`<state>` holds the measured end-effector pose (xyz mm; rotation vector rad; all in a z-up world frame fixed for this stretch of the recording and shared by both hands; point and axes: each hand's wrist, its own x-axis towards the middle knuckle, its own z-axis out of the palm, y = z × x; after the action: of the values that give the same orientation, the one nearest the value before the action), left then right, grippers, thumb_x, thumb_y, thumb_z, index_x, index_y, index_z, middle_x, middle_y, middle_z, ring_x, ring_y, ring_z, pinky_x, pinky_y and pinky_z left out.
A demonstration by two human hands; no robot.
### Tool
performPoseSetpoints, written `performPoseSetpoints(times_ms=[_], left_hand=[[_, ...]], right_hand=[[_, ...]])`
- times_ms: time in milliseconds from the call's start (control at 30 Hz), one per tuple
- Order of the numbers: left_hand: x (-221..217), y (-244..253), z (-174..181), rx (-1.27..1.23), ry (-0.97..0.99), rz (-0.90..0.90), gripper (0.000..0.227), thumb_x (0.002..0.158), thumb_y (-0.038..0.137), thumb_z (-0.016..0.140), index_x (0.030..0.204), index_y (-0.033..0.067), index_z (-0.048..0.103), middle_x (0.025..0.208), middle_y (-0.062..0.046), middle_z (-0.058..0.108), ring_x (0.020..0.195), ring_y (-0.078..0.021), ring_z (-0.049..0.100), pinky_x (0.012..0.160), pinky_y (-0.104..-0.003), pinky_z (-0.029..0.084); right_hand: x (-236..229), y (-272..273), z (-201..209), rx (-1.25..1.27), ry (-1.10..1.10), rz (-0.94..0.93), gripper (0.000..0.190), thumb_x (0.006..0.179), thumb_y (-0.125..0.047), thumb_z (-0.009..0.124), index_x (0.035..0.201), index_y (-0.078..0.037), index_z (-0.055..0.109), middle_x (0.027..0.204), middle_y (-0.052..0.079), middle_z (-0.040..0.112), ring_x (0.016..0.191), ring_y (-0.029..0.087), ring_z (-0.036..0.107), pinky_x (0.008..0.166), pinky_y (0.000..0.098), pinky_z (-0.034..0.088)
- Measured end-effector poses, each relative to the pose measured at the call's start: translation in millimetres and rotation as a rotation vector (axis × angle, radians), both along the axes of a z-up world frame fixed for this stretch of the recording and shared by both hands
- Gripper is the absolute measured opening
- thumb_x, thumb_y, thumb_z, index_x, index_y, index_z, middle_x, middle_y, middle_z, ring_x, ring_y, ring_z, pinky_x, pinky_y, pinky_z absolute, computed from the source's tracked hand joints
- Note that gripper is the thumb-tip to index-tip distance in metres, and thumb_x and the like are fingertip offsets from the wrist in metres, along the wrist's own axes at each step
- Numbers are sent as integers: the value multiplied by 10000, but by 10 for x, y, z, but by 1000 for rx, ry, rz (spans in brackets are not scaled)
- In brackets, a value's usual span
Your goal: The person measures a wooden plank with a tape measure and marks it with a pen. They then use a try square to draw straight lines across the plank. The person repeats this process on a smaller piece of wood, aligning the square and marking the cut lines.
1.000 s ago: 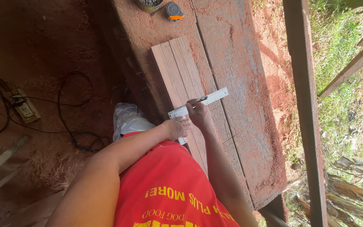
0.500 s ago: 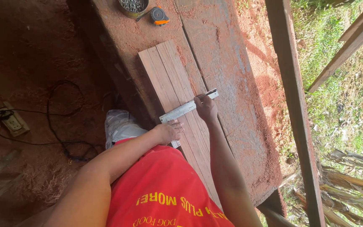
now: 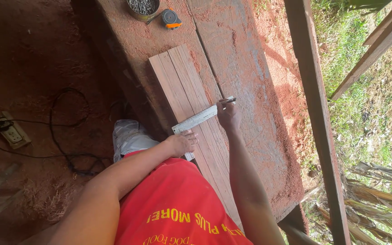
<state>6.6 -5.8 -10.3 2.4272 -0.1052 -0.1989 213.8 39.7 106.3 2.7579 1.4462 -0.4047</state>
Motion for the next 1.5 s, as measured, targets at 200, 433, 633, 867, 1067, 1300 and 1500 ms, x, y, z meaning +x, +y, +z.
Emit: performPoseSetpoints(times_ms=[200, 433, 633, 867, 1067, 1300, 1500], left_hand=[[-78, 80, 150, -8, 6, -3, 366, 956, 239, 599, 1317, 253, 657, 1664, -35, 300, 1586, -259, 128, 1289, -448, 77], [-62, 43, 91, 15, 4, 2, 403, 919, 240, 629, 1321, 237, 648, 1662, -28, 300, 1580, -261, 134, 1272, -453, 109], [-19, -29, -33, -10, -41, 42, 379, 912, 214, 622, 1287, 230, 667, 1641, -62, 331, 1537, -301, 244, 1244, -475, 152], [45, -203, -376, -156, -98, 151, 322, 983, 228, 583, 1284, 247, 697, 1411, -71, 619, 1393, -302, 518, 1196, -455, 343], [-10, 26, 11, 19, -58, 23, 362, 943, 196, 599, 1294, 239, 675, 1535, -49, 469, 1500, -262, 321, 1267, -480, 169], [-8, 19, -8, 12, -34, -9, 389, 924, 221, 622, 1312, 239, 659, 1673, -28, 299, 1586, -254, 125, 1278, -451, 89], [-45, 72, 130, 2, 12, -18, 429, 908, 232, 632, 1336, 247, 635, 1675, -18, 280, 1579, -251, 127, 1266, -457, 103]], right_hand=[[-274, -24, 99, -19, -27, 171, 199, 948, -311, 673, 1003, -127, 728, 1004, 88, 776, 848, 337, 736, 722, 470, 555], [-512, -184, -67, -30, -31, 223, 215, 952, -303, 663, 1065, -124, 702, 999, 137, 746, 873, 368, 724, 736, 485, 553], [-954, -286, 1, -92, -22, 245, 191, 973, -300, 656, 1044, -135, 720, 989, 148, 748, 830, 386, 718, 738, 516, 531], [-1270, -414, -36, -15, 158, 317, 197, 966, -277, 672, 1030, -102, 738, 973, 146, 768, 833, 347, 749, 755, 450, 580], [-760, -314, -191, 112, 287, 22, 223, 960, -275, 687, 1075, -97, 756, 912, 176, 765, 848, 314, 779, 720, 389, 590], [-16, -157, -146, 169, 32, -82, 261, 928, -271, 643, 1127, -144, 755, 967, 173, 767, 922, 343, 745, 792, 439, 579], [-168, -148, -79, 17, -35, 72, 257, 927, -306, 661, 1112, -170, 777, 1037, 161, 760, 917, 364, 733, 790, 463, 571]])
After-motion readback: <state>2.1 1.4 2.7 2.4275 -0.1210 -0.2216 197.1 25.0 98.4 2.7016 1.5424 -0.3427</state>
